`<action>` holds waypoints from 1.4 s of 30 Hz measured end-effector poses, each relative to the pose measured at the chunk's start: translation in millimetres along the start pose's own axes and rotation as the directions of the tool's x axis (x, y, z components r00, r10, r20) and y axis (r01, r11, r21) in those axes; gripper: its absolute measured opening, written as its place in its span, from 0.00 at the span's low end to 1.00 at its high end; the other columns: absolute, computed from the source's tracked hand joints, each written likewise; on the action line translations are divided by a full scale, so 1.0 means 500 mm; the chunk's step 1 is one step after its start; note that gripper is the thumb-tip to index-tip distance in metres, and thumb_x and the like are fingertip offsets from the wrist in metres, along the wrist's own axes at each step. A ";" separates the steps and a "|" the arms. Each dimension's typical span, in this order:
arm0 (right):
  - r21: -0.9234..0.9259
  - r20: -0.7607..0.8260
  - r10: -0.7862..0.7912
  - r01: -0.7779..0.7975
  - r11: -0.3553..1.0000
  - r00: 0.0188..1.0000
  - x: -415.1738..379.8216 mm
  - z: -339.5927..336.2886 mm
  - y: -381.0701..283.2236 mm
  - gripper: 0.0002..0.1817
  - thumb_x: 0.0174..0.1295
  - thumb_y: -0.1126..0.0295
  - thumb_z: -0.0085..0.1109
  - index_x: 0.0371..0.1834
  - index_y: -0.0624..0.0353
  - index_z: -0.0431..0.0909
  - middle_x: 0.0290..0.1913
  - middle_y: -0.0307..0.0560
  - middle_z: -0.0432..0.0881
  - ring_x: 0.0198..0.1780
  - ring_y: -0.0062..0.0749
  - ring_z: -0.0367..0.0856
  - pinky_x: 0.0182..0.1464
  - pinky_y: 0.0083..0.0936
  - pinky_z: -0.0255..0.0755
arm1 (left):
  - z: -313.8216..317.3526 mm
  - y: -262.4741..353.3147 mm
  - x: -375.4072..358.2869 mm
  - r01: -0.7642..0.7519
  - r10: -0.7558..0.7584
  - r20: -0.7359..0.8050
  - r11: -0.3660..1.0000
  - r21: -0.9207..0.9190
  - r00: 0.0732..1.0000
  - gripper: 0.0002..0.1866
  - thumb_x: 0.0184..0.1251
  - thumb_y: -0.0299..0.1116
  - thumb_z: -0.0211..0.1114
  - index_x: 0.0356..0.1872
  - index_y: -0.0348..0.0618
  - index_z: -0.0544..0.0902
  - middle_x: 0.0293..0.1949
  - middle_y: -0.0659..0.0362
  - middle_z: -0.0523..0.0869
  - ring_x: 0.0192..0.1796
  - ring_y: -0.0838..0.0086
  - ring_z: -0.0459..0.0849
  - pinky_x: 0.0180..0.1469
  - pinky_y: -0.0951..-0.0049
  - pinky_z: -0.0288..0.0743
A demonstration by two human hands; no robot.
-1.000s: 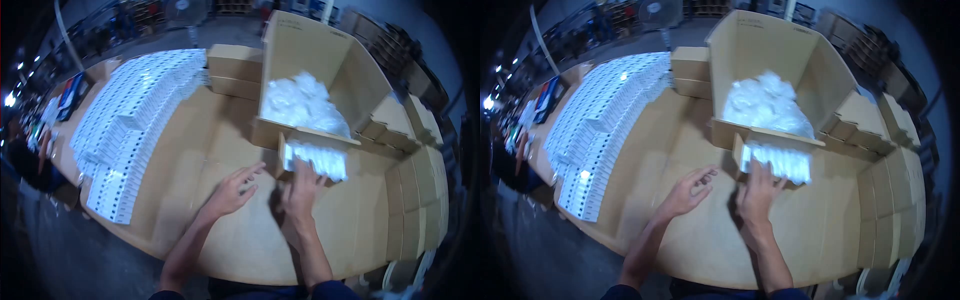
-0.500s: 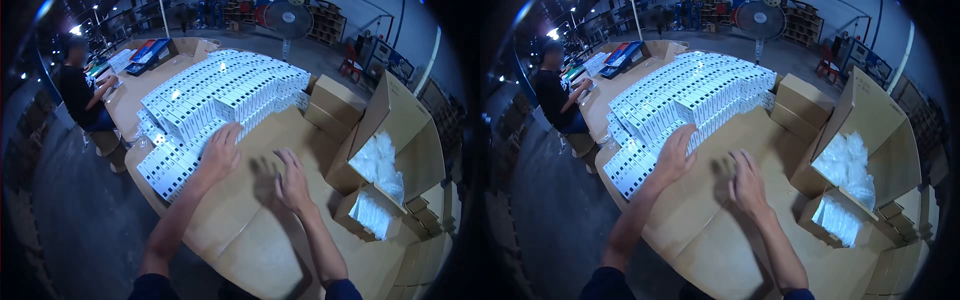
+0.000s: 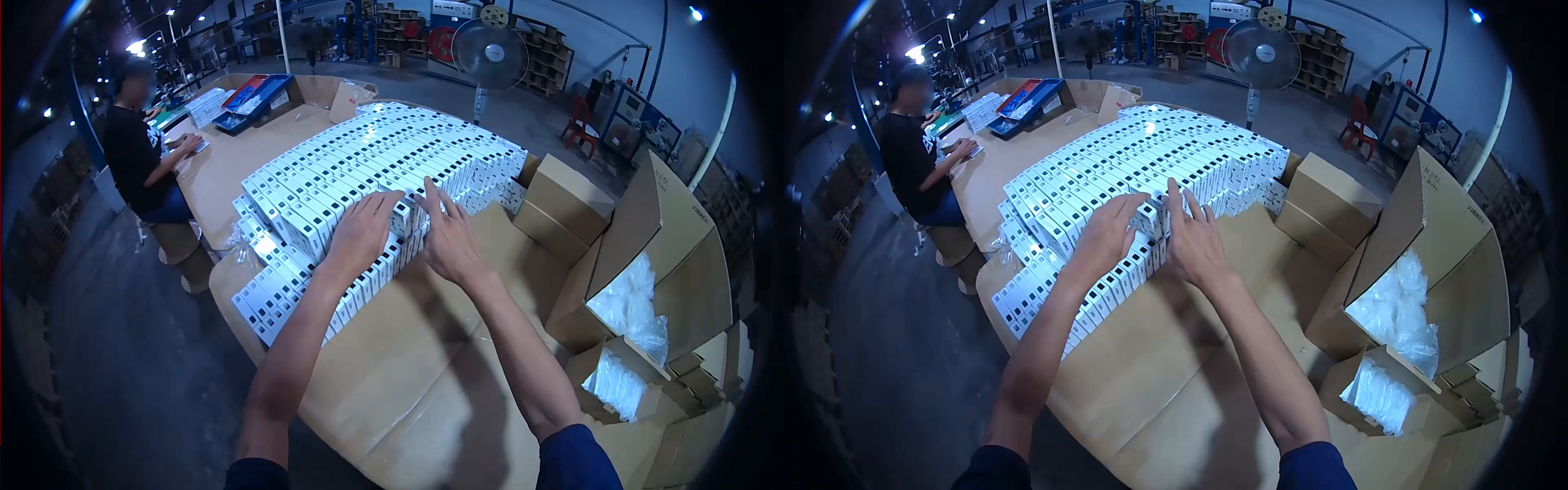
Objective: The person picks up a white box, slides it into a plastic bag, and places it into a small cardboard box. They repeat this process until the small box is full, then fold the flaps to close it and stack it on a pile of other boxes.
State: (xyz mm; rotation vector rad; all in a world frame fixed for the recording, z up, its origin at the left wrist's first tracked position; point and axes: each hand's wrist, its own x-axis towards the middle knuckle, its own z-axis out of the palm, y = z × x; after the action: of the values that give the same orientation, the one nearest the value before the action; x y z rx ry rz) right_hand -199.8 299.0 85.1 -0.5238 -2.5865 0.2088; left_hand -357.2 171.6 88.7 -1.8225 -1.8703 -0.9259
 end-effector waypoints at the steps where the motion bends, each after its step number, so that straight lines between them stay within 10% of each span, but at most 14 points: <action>1: 0.012 -0.015 -0.013 0.013 1.000 1.000 0.001 0.006 0.006 0.51 0.59 0.84 0.48 0.87 0.62 0.35 0.75 0.53 0.76 0.83 0.56 0.57 0.81 0.56 0.52 | 0.006 -0.007 -0.002 -0.016 0.016 -0.015 1.000 0.005 1.000 0.28 0.63 0.18 0.66 0.67 0.42 0.77 0.57 0.48 0.83 0.60 0.51 0.82 0.63 0.53 0.77; 10: 0.339 -0.146 0.020 0.031 0.940 0.989 -0.051 -0.068 -0.015 0.49 0.57 0.86 0.45 0.87 0.61 0.43 0.73 0.74 0.71 0.80 0.67 0.60 0.79 0.52 0.58 | -0.031 0.035 -0.034 -0.004 0.008 -0.073 0.999 0.052 0.997 0.18 0.57 0.18 0.74 0.50 0.43 0.86 0.54 0.54 0.81 0.59 0.54 0.82 0.61 0.55 0.78; 11: 0.372 -0.178 0.074 -0.002 0.928 0.981 -0.077 -0.076 -0.013 0.45 0.66 0.81 0.49 0.88 0.55 0.46 0.69 0.70 0.76 0.71 0.58 0.74 0.73 0.47 0.68 | -0.040 0.055 -0.043 0.026 -0.026 -0.074 1.000 0.003 0.997 0.19 0.55 0.17 0.74 0.49 0.41 0.86 0.55 0.52 0.81 0.61 0.53 0.81 0.62 0.55 0.78; 14: 0.761 0.325 0.288 -0.430 0.486 0.901 -0.156 -0.156 -0.028 0.39 0.76 0.69 0.53 0.88 0.49 0.49 0.61 0.64 0.81 0.61 0.44 0.83 0.61 0.40 0.78 | -0.056 0.147 -0.055 0.002 -0.022 -0.144 0.990 -0.140 0.989 0.19 0.54 0.15 0.73 0.49 0.40 0.85 0.56 0.51 0.81 0.63 0.53 0.81 0.64 0.56 0.77; 18: 0.944 0.329 0.228 -0.322 -0.068 0.916 -0.282 -0.226 -0.038 0.31 0.81 0.62 0.57 0.84 0.48 0.62 0.53 0.43 0.81 0.48 0.22 0.80 0.47 0.24 0.82 | -0.044 0.292 -0.060 -0.256 0.206 -0.226 0.942 -0.217 0.952 0.24 0.51 0.12 0.73 0.51 0.39 0.83 0.58 0.49 0.79 0.63 0.52 0.81 0.63 0.53 0.79; 24: 0.943 0.111 0.483 -0.245 0.223 0.868 -0.517 -0.390 0.043 0.14 0.80 0.72 0.55 0.63 0.59 0.82 0.55 0.42 0.83 0.42 0.21 0.83 0.47 0.22 0.83 | -0.020 0.532 0.000 -0.219 0.300 0.025 0.749 -0.625 0.954 0.22 0.53 0.10 0.70 0.50 0.40 0.85 0.59 0.49 0.79 0.61 0.53 0.83 0.59 0.57 0.83; 29: 0.404 -0.387 0.507 -0.353 0.844 0.770 -0.667 -0.541 0.121 0.14 0.68 0.80 0.56 0.50 0.58 0.89 0.41 0.48 0.85 0.38 0.29 0.82 0.43 0.28 0.76 | 0.118 0.680 0.130 -0.123 0.357 0.139 0.619 -0.776 0.924 0.10 0.65 0.25 0.71 0.46 0.36 0.86 0.44 0.50 0.88 0.47 0.61 0.90 0.51 0.63 0.83; 35: 0.252 -0.551 0.556 -0.511 0.822 0.623 -0.717 -0.648 0.184 0.16 0.67 0.77 0.60 0.54 0.51 0.90 0.40 0.43 0.78 0.31 0.25 0.72 0.37 0.27 0.71 | 0.340 0.834 0.264 -0.105 0.399 0.408 0.809 -0.579 0.821 0.21 0.65 0.41 0.76 0.52 0.37 0.89 0.46 0.46 0.92 0.44 0.58 0.92 0.51 0.61 0.84; 38: 0.240 -0.550 0.577 -0.548 0.802 0.604 -0.725 -0.661 0.203 0.16 0.66 0.75 0.63 0.56 0.51 0.90 0.46 0.50 0.82 0.39 0.33 0.80 0.43 0.31 0.75 | 0.411 0.848 0.294 -0.064 0.523 0.607 0.786 -0.614 0.598 0.23 0.63 0.45 0.78 0.53 0.40 0.89 0.46 0.47 0.92 0.43 0.59 0.91 0.51 0.61 0.83; 42: 0.167 -0.610 0.489 -0.501 0.849 0.624 -0.728 -0.662 0.215 0.21 0.62 0.71 0.70 0.60 0.54 0.88 0.58 0.61 0.83 0.56 0.50 0.84 0.59 0.39 0.78 | 0.351 0.841 0.317 0.019 0.464 0.367 0.600 -0.800 0.806 0.11 0.74 0.34 0.69 0.50 0.38 0.89 0.43 0.53 0.92 0.44 0.70 0.88 0.51 0.68 0.81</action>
State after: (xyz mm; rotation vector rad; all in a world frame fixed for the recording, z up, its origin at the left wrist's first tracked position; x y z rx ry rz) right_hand 292.2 268.1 189.0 -1.1075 -1.7280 0.1505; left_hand 70.9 385.2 152.2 -3.0766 -1.4861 -1.3563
